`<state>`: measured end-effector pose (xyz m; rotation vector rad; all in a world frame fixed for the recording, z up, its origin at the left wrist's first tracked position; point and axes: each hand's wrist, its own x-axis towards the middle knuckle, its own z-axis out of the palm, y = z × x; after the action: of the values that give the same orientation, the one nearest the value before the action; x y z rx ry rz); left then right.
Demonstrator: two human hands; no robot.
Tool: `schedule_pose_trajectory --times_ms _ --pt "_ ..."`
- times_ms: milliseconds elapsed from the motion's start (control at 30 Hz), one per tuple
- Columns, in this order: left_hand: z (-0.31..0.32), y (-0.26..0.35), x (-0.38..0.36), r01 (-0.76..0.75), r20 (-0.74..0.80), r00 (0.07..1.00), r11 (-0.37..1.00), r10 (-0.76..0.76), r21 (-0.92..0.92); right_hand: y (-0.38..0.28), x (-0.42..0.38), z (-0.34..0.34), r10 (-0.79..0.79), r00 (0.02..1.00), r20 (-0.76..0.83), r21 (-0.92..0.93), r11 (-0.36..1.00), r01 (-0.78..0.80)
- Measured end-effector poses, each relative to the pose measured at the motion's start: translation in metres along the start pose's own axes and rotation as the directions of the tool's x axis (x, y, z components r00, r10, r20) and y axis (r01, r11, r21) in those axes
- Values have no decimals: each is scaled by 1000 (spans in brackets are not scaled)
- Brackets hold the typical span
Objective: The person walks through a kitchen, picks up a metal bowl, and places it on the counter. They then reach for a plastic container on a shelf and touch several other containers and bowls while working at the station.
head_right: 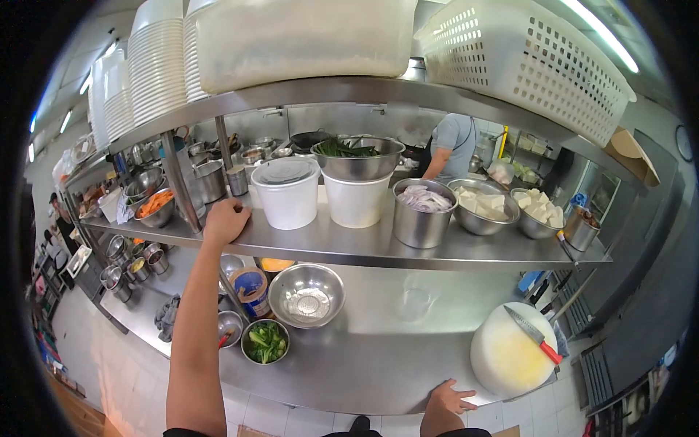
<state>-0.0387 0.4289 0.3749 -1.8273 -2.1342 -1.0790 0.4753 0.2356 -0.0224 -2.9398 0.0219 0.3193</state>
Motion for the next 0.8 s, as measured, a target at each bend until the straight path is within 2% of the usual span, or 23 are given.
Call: schedule_pose_trajectory --times_ms 200,333,400,433,500,600,733,800 --pt "-2 1 -1 4 12 1000 1000 -4 3 7 12 18 -56 998 9 -87 995 57" --pt "-3 2 -2 7 12 1000 1000 -8 4 7 10 15 -4 1000 6 -37 999 4" --pt "-1 1 -2 3 -13 1000 1000 -3 6 10 26 39 -82 996 20 -215 973 84" --pt "-2 2 -2 2 -11 1000 1000 -2 7 10 23 34 -80 997 21 -217 973 83" --pt "-4 4 -3 27 8 1000 1000 -27 -6 7 4 1 -75 994 83 -73 994 81" --pt "-3 5 -3 29 7 1000 1000 -29 3 9 21 31 -94 994 55 -184 978 103" --pt "2 -4 0 -2 9 1000 1000 2 -6 12 15 25 -74 997 23 -163 984 77" --pt "2 -4 2 -17 -2 1000 1000 17 -16 10 12 17 -62 998 32 -96 993 65"
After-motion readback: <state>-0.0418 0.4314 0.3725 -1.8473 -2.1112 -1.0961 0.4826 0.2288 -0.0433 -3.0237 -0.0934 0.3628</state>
